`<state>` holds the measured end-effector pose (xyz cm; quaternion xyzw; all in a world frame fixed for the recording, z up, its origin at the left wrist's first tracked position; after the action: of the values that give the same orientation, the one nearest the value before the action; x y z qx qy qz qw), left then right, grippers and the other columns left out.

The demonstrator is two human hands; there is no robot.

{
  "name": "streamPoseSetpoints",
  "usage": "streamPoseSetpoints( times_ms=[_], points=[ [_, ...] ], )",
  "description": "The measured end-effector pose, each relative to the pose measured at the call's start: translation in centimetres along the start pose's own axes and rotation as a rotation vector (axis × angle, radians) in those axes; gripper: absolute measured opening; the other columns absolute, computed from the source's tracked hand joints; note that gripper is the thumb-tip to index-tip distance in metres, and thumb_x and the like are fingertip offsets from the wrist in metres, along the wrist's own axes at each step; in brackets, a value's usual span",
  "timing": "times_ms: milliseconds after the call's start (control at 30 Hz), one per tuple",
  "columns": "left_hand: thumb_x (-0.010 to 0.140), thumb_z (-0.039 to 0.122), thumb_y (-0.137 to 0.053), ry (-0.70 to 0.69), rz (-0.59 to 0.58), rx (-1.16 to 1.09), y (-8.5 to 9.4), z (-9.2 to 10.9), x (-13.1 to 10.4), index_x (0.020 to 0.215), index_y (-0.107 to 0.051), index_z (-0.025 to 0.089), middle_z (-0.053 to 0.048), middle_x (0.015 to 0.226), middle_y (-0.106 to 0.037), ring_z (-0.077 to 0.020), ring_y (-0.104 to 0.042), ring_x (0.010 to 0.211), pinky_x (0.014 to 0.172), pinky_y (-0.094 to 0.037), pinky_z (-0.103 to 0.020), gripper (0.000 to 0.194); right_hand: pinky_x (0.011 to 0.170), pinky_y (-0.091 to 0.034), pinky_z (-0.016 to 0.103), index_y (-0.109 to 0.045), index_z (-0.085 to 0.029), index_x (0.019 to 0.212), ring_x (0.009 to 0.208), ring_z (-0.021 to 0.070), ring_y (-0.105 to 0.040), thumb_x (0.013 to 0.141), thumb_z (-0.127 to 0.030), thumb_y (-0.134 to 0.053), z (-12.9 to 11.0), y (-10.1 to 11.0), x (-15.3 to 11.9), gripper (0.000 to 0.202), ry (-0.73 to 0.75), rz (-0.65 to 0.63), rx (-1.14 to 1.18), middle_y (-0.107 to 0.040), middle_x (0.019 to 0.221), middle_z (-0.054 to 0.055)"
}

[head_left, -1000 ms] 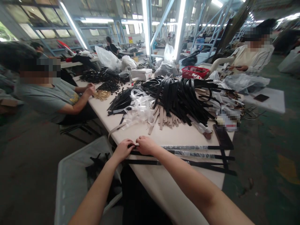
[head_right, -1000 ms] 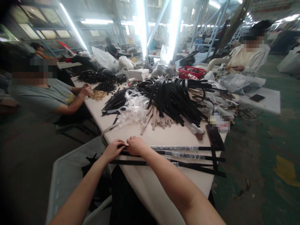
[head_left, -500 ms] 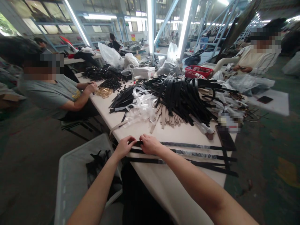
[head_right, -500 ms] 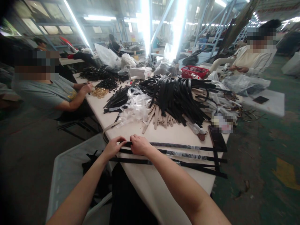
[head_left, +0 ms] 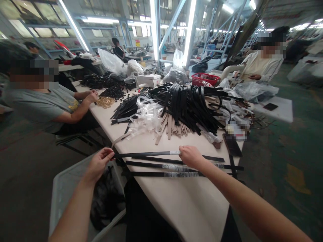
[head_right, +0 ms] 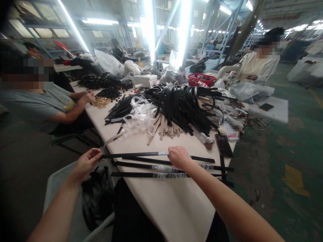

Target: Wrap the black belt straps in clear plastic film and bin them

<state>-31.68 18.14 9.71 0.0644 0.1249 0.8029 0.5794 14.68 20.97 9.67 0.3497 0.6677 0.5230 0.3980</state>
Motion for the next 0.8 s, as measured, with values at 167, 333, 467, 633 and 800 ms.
streamPoseSetpoints(
  times_ms=[167,333,467,633,800],
  points=[
    [0.067,0.051,-0.069,-0.047,0.049,0.33,-2.2,-0.9,-0.1,0.087,-0.061,0.02,-0.005,0.086,-0.065,-0.0256,-0.063,0.085,0.081,-0.054,-0.04,0.038,0.073,-0.042,0.032,-0.064,-0.015,0.093,0.085,0.0262,-0.067,0.089,-0.018,-0.05,7.9,-0.8,-5.0,0.015,-0.096,-0.09,-0.03,-0.071,0.089,0.015],
    [0.084,0.04,-0.061,-0.566,-0.18,0.626,-20.0,8.2,-8.3,0.117,-0.058,0.022,-0.012,0.117,-0.062,-0.029,-0.055,0.115,0.105,-0.04,-0.044,0.038,0.082,-0.041,0.029,-0.059,-0.017,0.109,0.097,0.0228,-0.064,0.08,-0.013,-0.057,9.1,-0.3,-8.3,0.03,-0.078,-0.042,0.064,-0.067,0.106,0.011],
    [0.087,0.039,-0.062,-0.84,-0.6,0.707,-36.8,12.9,-17.1,0.135,-0.044,0.024,-0.014,0.124,-0.059,-0.0291,-0.055,0.118,0.102,-0.041,-0.045,0.054,0.086,-0.041,0.028,-0.047,-0.016,0.129,0.103,0.0214,-0.061,0.077,-0.006,-0.051,6.9,0.9,-9.9,0.053,-0.024,0.093,0.156,-0.06,0.121,0.014],
    [0.094,0.023,-0.047,-0.856,-0.717,0.902,-43.3,13.1,-20.2,0.109,-0.053,0.021,-0.012,0.096,-0.063,-0.0254,-0.065,0.088,0.079,-0.049,-0.039,0.016,0.074,-0.043,0.031,-0.058,-0.016,0.107,0.085,0.0259,-0.068,0.087,-0.01,-0.043,9.5,-0.2,-12.6,0.025,-0.244,-0.013,-0.014,-0.069,0.094,0.014],
    [0.093,0.017,-0.044,-0.896,-0.773,0.953,-43.3,11.9,-20.4,0.103,-0.054,0.02,-0.011,0.089,-0.065,-0.0253,-0.067,0.078,0.07,-0.05,-0.036,0.014,0.071,-0.046,0.034,-0.042,-0.013,0.141,0.083,0.028,-0.071,0.092,-0.012,-0.037,10.6,-1.0,-14.1,0.049,-0.194,0.007,-0.055,-0.072,0.098,0.017]
  ],
)
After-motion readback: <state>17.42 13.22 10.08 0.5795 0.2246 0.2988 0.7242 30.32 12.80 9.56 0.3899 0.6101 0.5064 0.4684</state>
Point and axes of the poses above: each hand's wrist, its own x-axis towards the middle knuckle, its own y-axis out of the back of the hand, z = x × y, the point moved 9 cm from there along x, towards the middle knuckle
